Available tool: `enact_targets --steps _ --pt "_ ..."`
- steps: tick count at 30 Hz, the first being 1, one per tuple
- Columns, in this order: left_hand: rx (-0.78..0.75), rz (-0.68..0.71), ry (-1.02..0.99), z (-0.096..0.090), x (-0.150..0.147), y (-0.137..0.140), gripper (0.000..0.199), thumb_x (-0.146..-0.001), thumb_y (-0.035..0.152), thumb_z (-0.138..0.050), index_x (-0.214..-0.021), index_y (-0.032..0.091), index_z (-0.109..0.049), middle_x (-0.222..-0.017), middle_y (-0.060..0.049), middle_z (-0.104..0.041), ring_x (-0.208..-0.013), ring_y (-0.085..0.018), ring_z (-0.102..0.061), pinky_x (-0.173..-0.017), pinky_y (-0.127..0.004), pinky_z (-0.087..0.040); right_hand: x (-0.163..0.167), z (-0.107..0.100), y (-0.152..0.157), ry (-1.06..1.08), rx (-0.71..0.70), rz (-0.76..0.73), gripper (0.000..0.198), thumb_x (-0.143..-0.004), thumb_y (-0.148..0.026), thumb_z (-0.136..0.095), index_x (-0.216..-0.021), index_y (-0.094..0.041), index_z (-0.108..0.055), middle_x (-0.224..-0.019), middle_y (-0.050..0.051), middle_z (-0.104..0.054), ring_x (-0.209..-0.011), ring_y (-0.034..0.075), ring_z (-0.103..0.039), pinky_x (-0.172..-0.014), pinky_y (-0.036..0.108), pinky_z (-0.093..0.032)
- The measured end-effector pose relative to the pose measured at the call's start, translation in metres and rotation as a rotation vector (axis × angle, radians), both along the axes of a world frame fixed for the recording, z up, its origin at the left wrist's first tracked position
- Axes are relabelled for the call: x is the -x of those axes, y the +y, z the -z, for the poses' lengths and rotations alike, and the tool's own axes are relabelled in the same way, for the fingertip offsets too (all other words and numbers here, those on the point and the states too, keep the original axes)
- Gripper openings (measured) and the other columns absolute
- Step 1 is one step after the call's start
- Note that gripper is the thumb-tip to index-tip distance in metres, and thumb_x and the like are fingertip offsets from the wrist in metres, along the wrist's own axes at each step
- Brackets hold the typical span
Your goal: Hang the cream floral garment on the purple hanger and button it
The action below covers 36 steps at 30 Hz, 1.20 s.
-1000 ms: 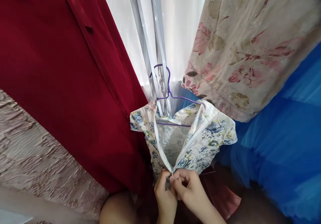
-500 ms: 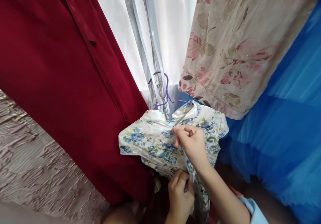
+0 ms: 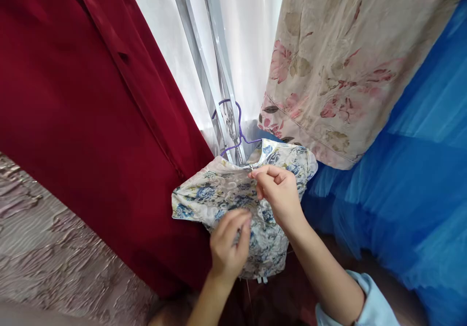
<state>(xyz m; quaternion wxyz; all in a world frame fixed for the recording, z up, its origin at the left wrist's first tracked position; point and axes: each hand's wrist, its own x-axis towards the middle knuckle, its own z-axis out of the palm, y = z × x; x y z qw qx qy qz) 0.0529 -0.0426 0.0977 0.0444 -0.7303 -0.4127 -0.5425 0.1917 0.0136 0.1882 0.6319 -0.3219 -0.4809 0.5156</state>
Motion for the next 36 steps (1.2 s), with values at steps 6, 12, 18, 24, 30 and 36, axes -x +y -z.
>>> enact_targets --steps 6,12,18,24,30,36 --pt "-0.042 -0.04 0.297 -0.114 0.01 0.043 0.024 -0.098 0.02 -0.056 -0.119 0.02 -0.067 -0.113 -0.007 -0.071 -0.098 -0.019 -0.068 -0.081 -0.029 -0.053 -0.004 -0.002 -0.002 0.002 -0.062 0.006 0.018 -0.081 -0.025 -0.064 -0.065 -0.016 -0.065 -0.042 -0.005 -0.053 -0.039 0.007 -0.042 -0.044 0.02 -0.032" --pt "-0.103 -0.02 0.232 -0.122 -0.004 0.049 0.01 -0.095 0.017 -0.059 -0.091 0.017 -0.068 -0.083 -0.002 -0.068 -0.077 -0.013 -0.062 -0.07 -0.023 -0.047 0.001 0.012 0.008 -0.052 -0.037 0.031 0.024 -0.08 -0.029 -0.063 -0.06 -0.018 -0.055 -0.041 -0.008 -0.045 -0.038 0.006 -0.034 -0.043 0.021 -0.026" --pt "-0.137 -0.286 -0.099 -0.141 0.038 0.05 0.012 -0.094 0.025 -0.063 -0.093 0.016 -0.072 -0.086 -0.001 -0.07 -0.078 -0.012 -0.064 -0.072 -0.021 -0.049 0.0 0.069 0.004 -0.177 0.08 -0.009 0.022 -0.076 -0.024 -0.059 -0.058 -0.019 -0.047 -0.045 -0.009 -0.038 -0.042 0.006 -0.029 -0.044 0.021 -0.02" --pt "0.0 -0.458 -0.375 -0.103 0.127 0.05 0.019 -0.086 0.028 -0.068 -0.094 0.011 -0.074 -0.083 -0.001 -0.072 -0.076 -0.014 -0.065 -0.071 -0.023 -0.052 -0.017 0.114 -0.028 -0.224 0.17 -0.09 0.023 -0.078 -0.024 -0.058 -0.06 -0.02 -0.044 -0.048 -0.009 -0.035 -0.045 0.006 -0.027 -0.047 0.022 -0.018" --pt "0.216 -0.489 -0.574 0.007 0.126 0.032 0.026 -0.088 0.039 -0.063 -0.09 0.014 -0.071 -0.081 -0.003 -0.069 -0.074 -0.016 -0.063 -0.066 -0.024 -0.051 -0.02 0.161 -0.044 -0.298 0.26 -0.124 0.024 -0.08 -0.023 -0.054 -0.059 -0.022 -0.041 -0.047 -0.009 -0.034 -0.044 0.007 -0.028 -0.046 0.023 -0.019" --pt "0.454 -0.159 -0.396 0.055 0.072 0.021 0.022 -0.092 0.036 -0.061 -0.089 0.017 -0.071 -0.092 -0.006 -0.069 -0.089 -0.019 -0.065 -0.083 -0.027 -0.051 -0.052 0.204 -0.046 -0.364 0.315 -0.033 0.026 -0.082 -0.03 -0.054 -0.06 -0.021 -0.042 -0.045 -0.007 -0.038 -0.044 0.008 -0.031 -0.048 0.023 -0.023"
